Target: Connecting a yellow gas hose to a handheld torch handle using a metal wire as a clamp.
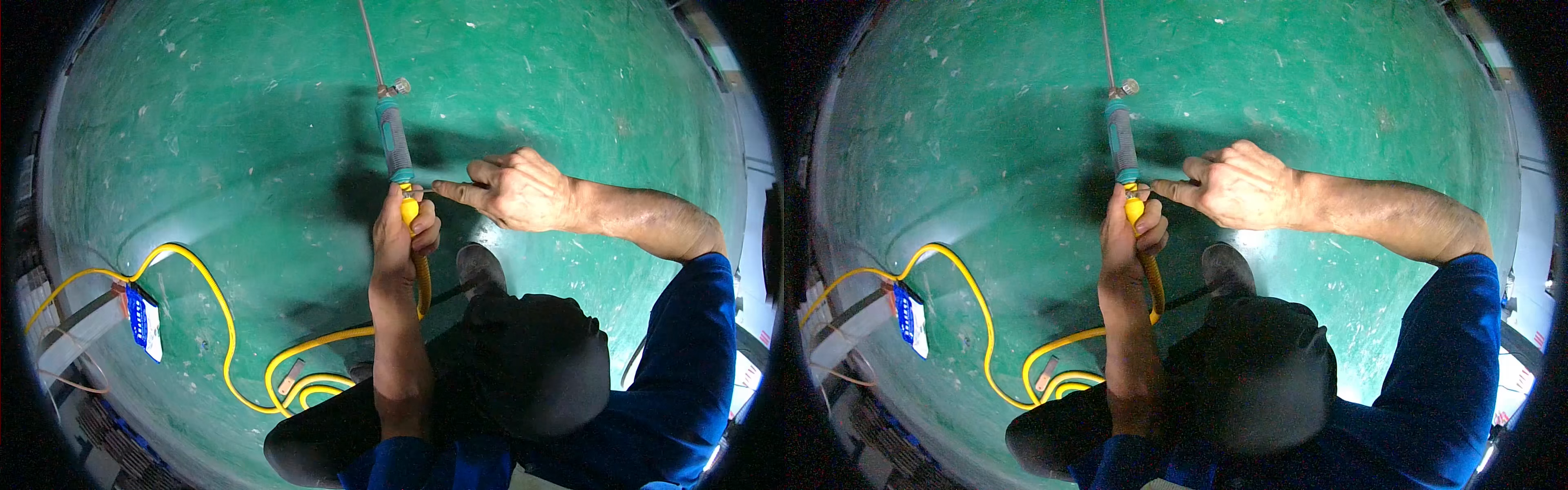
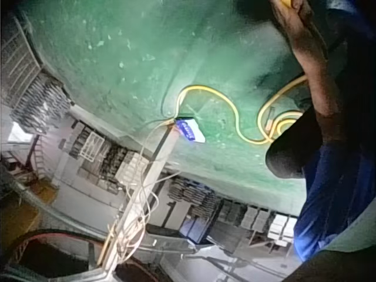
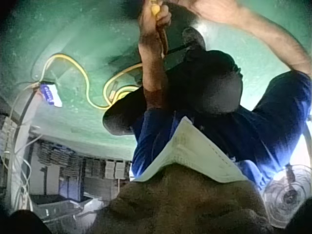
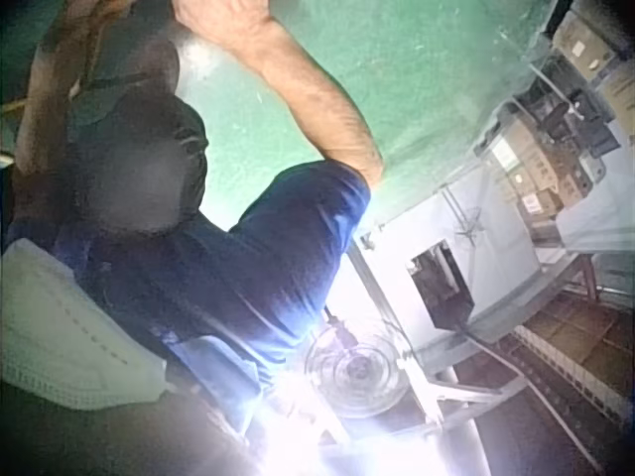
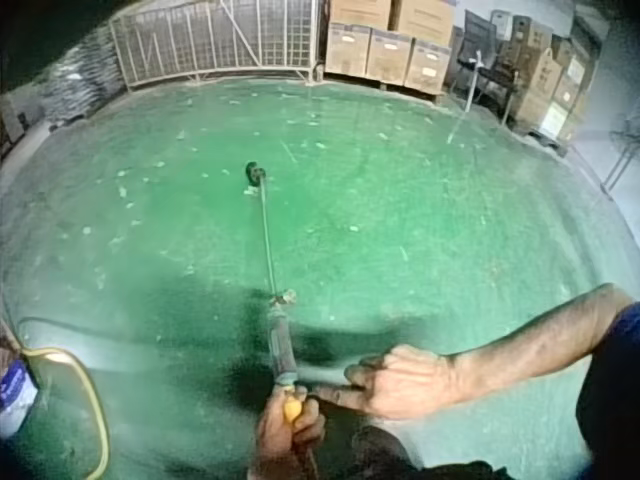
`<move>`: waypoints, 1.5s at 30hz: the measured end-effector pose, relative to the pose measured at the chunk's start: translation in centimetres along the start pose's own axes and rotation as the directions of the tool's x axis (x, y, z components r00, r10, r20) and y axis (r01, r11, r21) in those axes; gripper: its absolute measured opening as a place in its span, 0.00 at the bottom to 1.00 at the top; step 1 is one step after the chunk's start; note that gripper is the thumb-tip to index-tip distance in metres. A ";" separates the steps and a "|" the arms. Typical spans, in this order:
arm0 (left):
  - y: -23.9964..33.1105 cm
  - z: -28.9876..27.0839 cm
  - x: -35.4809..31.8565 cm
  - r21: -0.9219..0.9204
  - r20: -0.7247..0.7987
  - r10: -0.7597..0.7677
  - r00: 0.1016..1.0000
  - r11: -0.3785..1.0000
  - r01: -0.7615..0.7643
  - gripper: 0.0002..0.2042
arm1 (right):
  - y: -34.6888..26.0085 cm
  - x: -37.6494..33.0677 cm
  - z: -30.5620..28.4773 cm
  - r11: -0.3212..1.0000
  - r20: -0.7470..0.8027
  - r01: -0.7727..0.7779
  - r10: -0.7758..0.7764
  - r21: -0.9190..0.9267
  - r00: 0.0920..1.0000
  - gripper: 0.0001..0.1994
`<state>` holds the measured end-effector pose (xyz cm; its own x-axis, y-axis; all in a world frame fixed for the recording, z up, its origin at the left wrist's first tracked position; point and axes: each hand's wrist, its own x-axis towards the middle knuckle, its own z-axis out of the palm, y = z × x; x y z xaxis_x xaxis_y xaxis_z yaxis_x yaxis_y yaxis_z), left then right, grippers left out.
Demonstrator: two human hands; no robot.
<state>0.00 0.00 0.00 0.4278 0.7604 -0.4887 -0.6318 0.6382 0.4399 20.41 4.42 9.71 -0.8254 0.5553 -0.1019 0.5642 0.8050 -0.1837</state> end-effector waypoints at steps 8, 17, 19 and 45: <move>0.6 0.2 -0.1 0.016 -0.038 0.016 0.999 1.000 -0.015 0.19 | -0.2 0.6 0.2 0.980 -0.040 0.100 -0.108 -0.170 0.993 0.27; 0.1 -0.4 0.2 0.122 -0.097 -0.023 0.995 0.992 0.034 0.19 | 0.7 1.1 0.3 0.923 -0.050 0.263 -0.288 -0.281 0.956 0.26; -0.2 -0.9 0.4 0.131 -0.086 -0.035 0.996 0.990 0.046 0.18 | 0.2 1.4 0.1 0.993 0.088 0.082 -0.075 -0.081 0.993 0.25; -3.3 -3.4 2.1 0.309 -0.250 0.088 0.964 0.951 -0.007 0.18 | 1.2 3.6 3.8 0.832 0.271 -0.268 0.148 0.485 0.951 0.12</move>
<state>0.80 -0.98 -5.04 0.1949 0.7592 -0.6210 -0.4039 0.6391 0.6545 18.00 6.55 5.39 -0.7071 0.5902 -0.3895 0.6810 0.4200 -0.5999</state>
